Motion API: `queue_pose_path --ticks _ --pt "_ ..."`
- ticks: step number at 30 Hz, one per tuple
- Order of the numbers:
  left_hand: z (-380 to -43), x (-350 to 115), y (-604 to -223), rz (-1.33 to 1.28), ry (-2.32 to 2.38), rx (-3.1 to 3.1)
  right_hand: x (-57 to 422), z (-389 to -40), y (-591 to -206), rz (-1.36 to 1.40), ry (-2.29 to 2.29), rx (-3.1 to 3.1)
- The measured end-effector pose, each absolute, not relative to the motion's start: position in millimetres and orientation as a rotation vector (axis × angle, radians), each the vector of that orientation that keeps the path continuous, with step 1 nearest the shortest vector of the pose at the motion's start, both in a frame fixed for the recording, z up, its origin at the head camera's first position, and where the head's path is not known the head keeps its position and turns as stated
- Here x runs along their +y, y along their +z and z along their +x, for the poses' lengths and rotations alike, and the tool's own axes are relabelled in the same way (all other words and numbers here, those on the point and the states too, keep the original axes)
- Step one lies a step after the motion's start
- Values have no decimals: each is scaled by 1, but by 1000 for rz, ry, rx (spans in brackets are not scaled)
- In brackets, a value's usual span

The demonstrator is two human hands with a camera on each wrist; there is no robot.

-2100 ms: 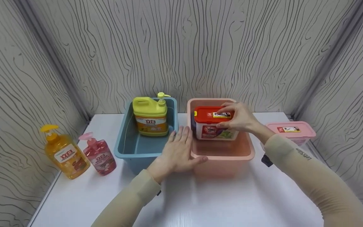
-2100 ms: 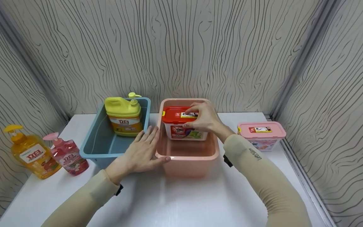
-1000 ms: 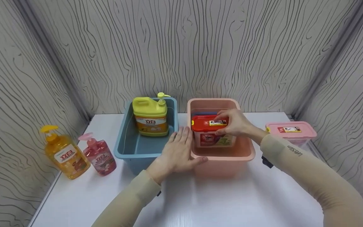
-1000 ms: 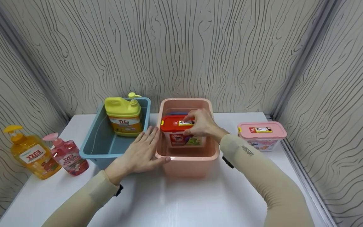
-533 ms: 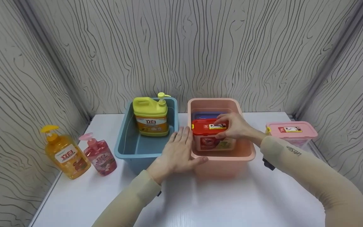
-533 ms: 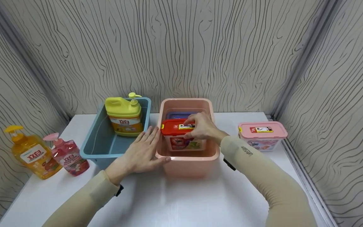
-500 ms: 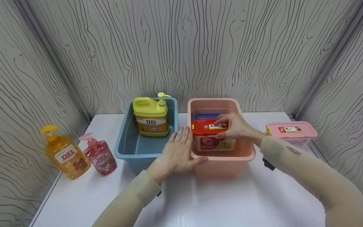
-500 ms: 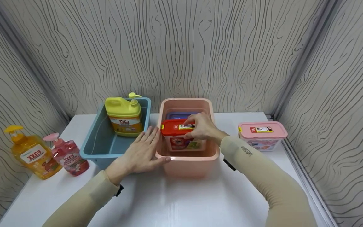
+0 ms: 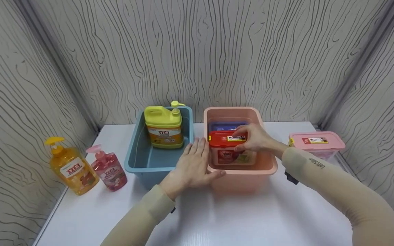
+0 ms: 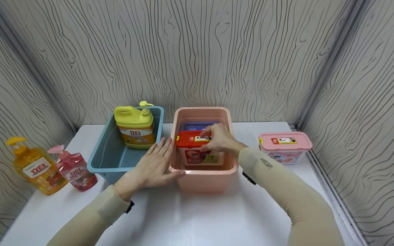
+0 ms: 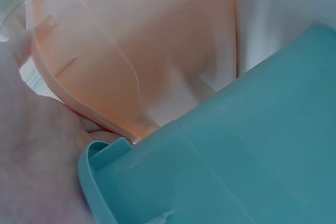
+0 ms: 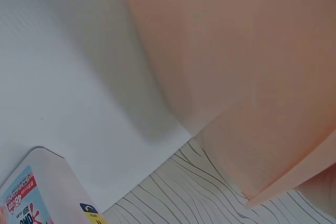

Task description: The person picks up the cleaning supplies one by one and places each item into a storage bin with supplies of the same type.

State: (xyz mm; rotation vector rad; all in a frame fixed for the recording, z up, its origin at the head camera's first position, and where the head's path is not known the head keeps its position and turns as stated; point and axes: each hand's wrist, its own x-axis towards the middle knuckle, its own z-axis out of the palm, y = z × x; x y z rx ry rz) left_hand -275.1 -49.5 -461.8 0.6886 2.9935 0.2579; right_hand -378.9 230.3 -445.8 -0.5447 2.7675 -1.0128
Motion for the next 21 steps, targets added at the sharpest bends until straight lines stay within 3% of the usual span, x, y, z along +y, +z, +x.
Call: queue_pose_path --ticks 21 --pt "-277 -49 -463 682 258 2987 222 -380 -447 -566 -863 2793"
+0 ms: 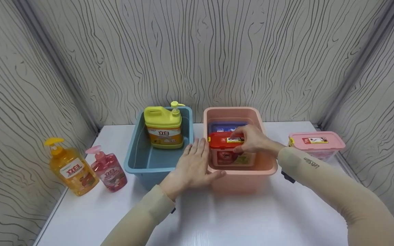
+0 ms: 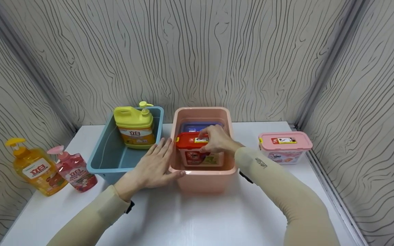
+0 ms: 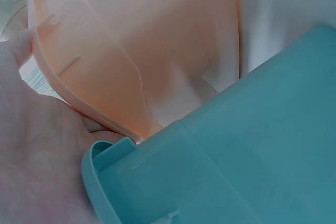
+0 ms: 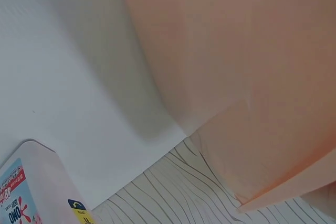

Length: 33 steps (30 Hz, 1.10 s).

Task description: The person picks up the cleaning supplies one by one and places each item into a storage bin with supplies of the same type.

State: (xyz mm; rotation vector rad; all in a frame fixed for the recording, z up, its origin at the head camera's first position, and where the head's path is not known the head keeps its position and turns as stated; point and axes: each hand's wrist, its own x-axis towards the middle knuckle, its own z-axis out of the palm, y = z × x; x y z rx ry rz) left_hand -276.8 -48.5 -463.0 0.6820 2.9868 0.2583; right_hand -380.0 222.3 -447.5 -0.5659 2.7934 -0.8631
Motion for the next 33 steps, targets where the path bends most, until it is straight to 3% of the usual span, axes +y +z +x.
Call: queue_pose_path --ticks 11,21,33 --pt "-275 -47 -460 684 262 2975 220 -376 -451 -529 -810 2784" --pt "-277 -46 -460 687 260 2977 219 -381 -455 -720 -632 2878" --pt "-277 -47 -460 681 265 2982 226 -377 -447 -721 -590 2804"
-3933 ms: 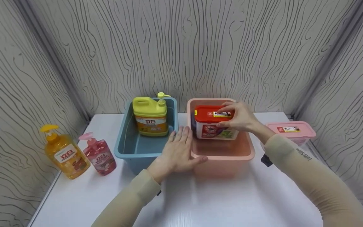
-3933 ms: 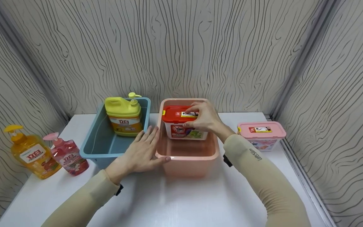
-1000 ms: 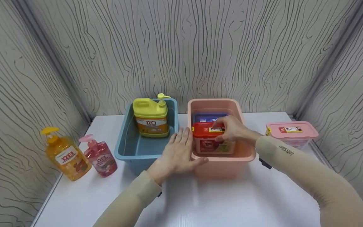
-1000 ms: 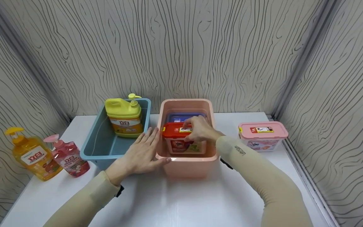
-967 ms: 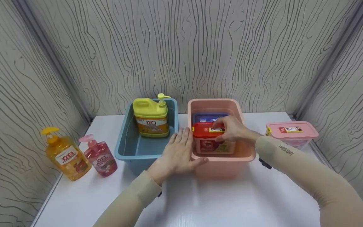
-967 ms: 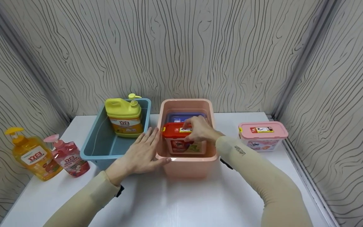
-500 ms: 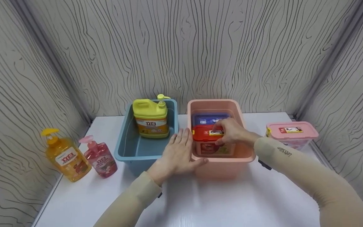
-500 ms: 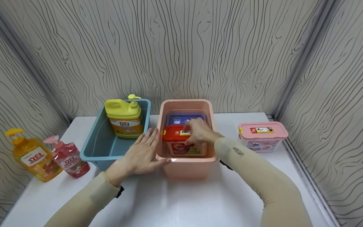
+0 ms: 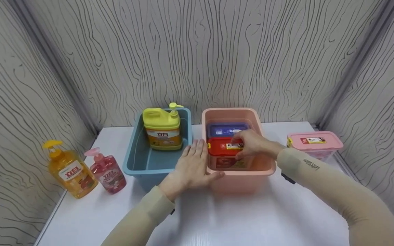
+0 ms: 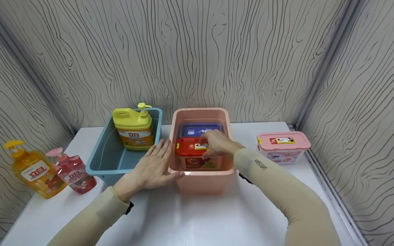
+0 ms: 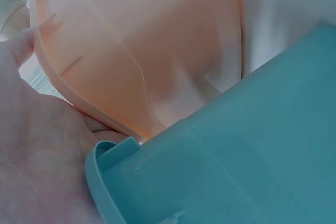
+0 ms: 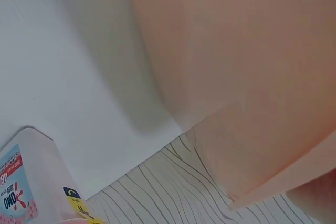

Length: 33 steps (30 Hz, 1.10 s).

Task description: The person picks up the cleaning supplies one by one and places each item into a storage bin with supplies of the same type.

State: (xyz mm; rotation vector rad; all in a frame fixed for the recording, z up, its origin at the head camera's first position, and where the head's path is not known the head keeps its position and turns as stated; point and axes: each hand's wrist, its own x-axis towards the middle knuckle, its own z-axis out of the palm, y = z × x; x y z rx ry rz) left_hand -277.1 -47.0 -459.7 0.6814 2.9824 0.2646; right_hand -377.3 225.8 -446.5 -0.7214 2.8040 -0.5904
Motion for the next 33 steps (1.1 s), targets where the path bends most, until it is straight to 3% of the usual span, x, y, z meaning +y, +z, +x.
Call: queue_pose_path --ticks 33 --pt "-277 -48 -461 681 299 2971 264 -360 -396 -616 -802 2730"
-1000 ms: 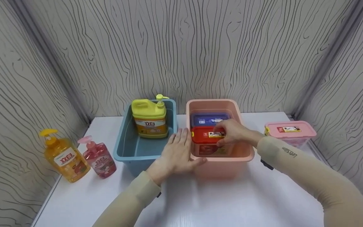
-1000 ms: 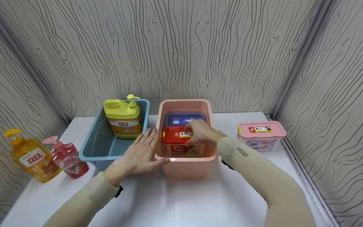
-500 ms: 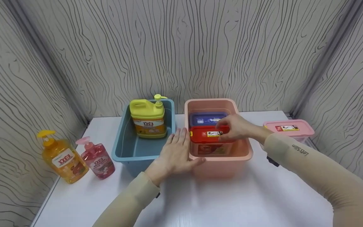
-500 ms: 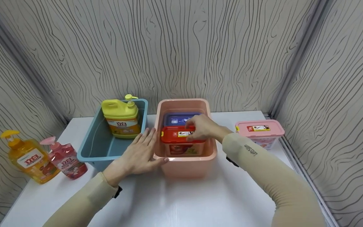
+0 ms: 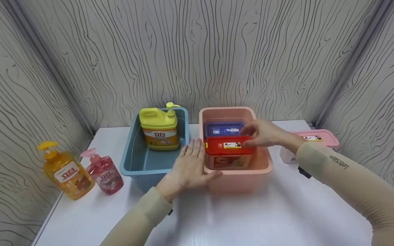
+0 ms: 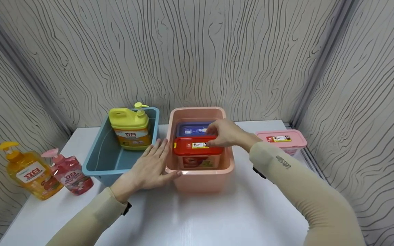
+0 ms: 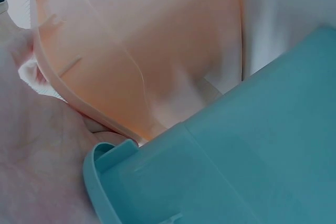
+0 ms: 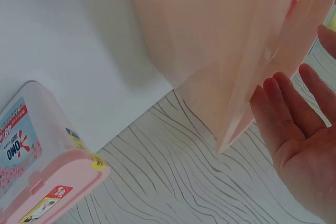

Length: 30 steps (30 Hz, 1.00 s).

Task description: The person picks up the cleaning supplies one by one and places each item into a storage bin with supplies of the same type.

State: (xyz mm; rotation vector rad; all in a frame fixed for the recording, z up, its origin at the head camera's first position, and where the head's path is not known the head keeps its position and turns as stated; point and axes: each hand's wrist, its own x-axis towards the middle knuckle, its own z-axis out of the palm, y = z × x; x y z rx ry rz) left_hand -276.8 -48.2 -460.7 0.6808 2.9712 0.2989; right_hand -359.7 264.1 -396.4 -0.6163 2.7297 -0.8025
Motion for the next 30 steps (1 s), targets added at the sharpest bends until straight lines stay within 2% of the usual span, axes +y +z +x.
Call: queue_pose_path --ticks 30 --pt "-277 -48 -463 692 322 2983 324 -348 -388 -535 -671 2909"
